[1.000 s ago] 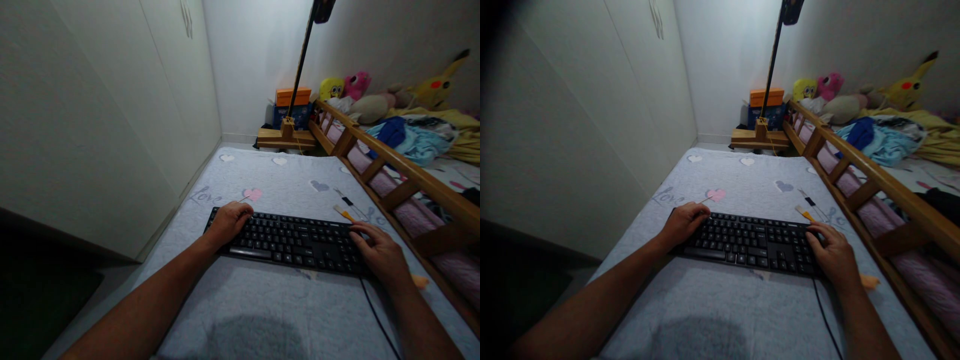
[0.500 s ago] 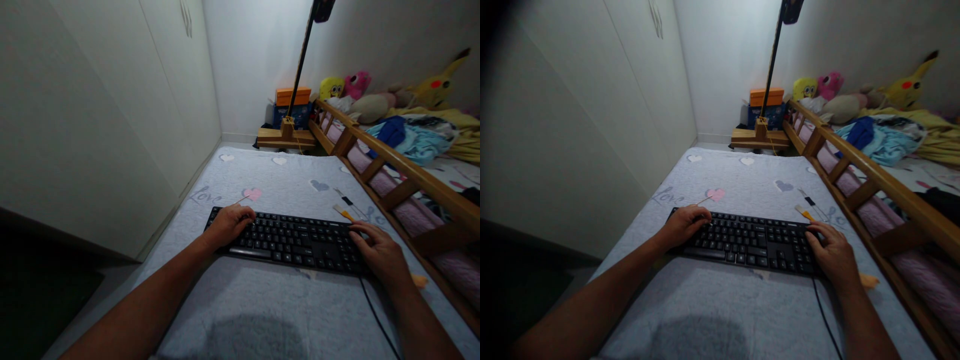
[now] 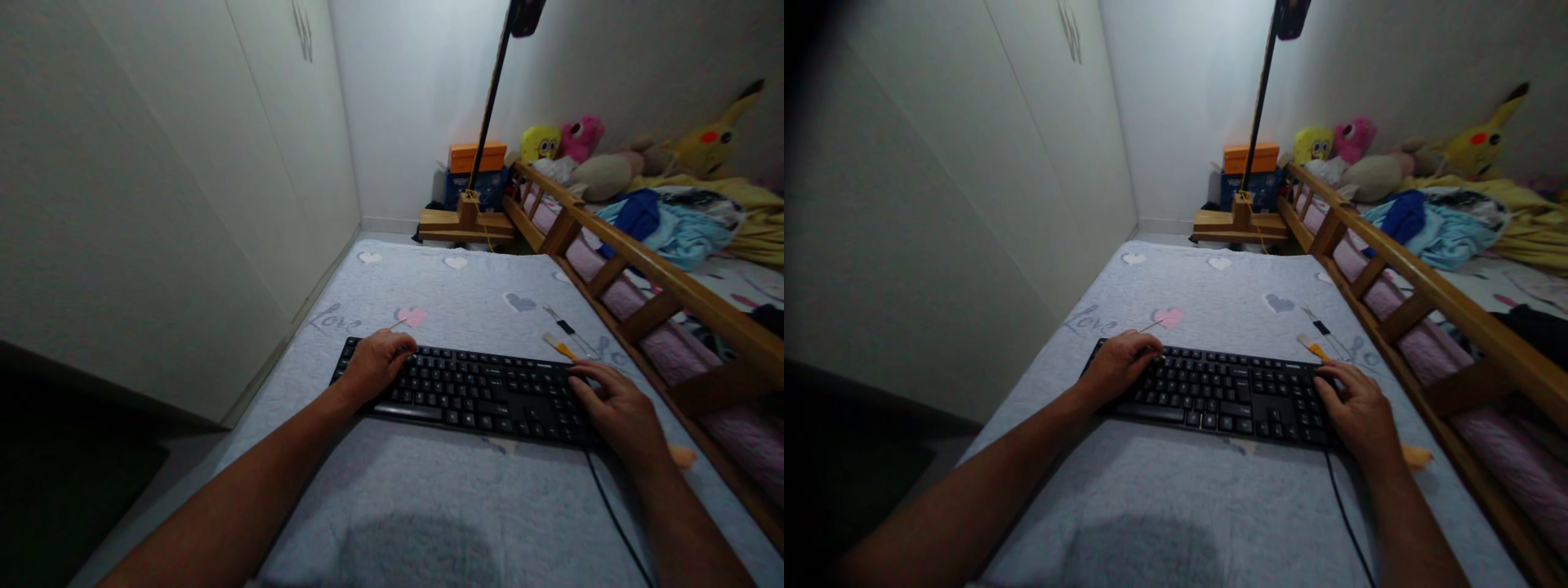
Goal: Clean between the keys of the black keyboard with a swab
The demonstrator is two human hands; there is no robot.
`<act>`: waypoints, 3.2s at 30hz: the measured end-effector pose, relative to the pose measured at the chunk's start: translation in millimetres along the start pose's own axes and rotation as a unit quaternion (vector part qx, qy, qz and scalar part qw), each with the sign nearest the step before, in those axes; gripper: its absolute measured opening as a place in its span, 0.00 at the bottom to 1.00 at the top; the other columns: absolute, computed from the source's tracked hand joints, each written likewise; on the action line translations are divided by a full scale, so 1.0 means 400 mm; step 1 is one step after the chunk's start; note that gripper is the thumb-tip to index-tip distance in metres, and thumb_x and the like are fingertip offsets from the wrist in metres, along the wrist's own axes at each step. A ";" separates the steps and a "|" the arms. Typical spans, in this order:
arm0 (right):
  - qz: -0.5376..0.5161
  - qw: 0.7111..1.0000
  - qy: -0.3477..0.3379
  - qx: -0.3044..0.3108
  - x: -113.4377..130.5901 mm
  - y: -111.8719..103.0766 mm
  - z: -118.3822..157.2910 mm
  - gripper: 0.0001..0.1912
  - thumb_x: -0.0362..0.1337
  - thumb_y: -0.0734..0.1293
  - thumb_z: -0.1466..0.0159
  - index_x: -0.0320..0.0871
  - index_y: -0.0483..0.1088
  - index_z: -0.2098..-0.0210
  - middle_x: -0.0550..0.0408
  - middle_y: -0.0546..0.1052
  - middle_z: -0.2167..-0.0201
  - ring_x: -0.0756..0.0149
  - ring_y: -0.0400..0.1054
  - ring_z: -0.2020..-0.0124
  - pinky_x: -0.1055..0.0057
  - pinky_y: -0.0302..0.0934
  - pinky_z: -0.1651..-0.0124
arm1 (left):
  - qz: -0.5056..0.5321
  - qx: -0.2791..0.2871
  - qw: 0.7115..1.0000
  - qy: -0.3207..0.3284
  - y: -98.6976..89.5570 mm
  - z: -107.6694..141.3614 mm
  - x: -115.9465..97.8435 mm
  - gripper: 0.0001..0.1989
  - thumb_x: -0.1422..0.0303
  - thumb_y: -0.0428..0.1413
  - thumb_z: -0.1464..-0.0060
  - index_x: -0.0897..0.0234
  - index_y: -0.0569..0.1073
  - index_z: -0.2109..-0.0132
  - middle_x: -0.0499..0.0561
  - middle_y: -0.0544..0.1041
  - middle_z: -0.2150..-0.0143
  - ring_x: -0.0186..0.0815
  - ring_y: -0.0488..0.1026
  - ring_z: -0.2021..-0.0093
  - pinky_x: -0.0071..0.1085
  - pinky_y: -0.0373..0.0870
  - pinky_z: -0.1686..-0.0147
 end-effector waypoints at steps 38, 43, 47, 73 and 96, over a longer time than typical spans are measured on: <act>-0.004 1.000 -0.005 0.002 0.011 -0.006 -0.002 0.17 0.52 0.63 0.40 0.48 0.76 0.64 0.50 0.80 0.54 0.50 0.72 0.50 0.52 0.63 0.44 | 0.017 0.074 0.996 0.049 0.025 -0.009 -0.016 0.07 0.74 0.54 0.40 0.61 0.77 0.60 0.49 0.78 0.66 0.36 0.74 0.62 0.31 0.68 0.59; -0.007 1.000 0.006 0.004 0.012 -0.005 -0.003 0.18 0.52 0.63 0.41 0.47 0.76 0.64 0.49 0.79 0.53 0.50 0.72 0.50 0.51 0.63 0.44 | 0.007 0.047 0.997 0.068 0.028 -0.009 -0.017 0.07 0.74 0.54 0.39 0.62 0.77 0.60 0.50 0.80 0.64 0.38 0.74 0.60 0.32 0.68 0.57; -0.003 1.000 0.012 0.008 0.008 -0.003 -0.002 0.18 0.52 0.63 0.41 0.47 0.76 0.63 0.49 0.79 0.52 0.50 0.72 0.50 0.51 0.62 0.44 | -0.003 0.037 0.996 0.077 0.030 -0.010 -0.015 0.08 0.74 0.53 0.39 0.62 0.77 0.59 0.50 0.81 0.62 0.38 0.74 0.59 0.33 0.68 0.56; -0.007 1.000 0.008 0.000 0.006 -0.002 -0.001 0.18 0.52 0.63 0.41 0.47 0.76 0.64 0.49 0.79 0.53 0.50 0.72 0.50 0.52 0.62 0.43 | -0.009 0.071 0.997 0.038 -0.002 0.001 -0.017 0.06 0.74 0.55 0.40 0.61 0.76 0.61 0.47 0.77 0.67 0.34 0.73 0.63 0.30 0.67 0.60; 0.003 1.000 0.004 0.008 -0.001 -0.001 0.001 0.18 0.52 0.64 0.40 0.47 0.76 0.63 0.50 0.79 0.52 0.51 0.72 0.49 0.53 0.63 0.45 | 0.002 0.071 0.997 0.000 -0.046 0.016 0.021 0.06 0.74 0.53 0.41 0.61 0.75 0.61 0.48 0.77 0.65 0.35 0.74 0.62 0.31 0.68 0.60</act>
Point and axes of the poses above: each hand's wrist, its own z-axis away from the middle knuckle, its own y-axis out of the palm, x = y × z, the point moved 3 cm from there along -z, towards the middle knuckle
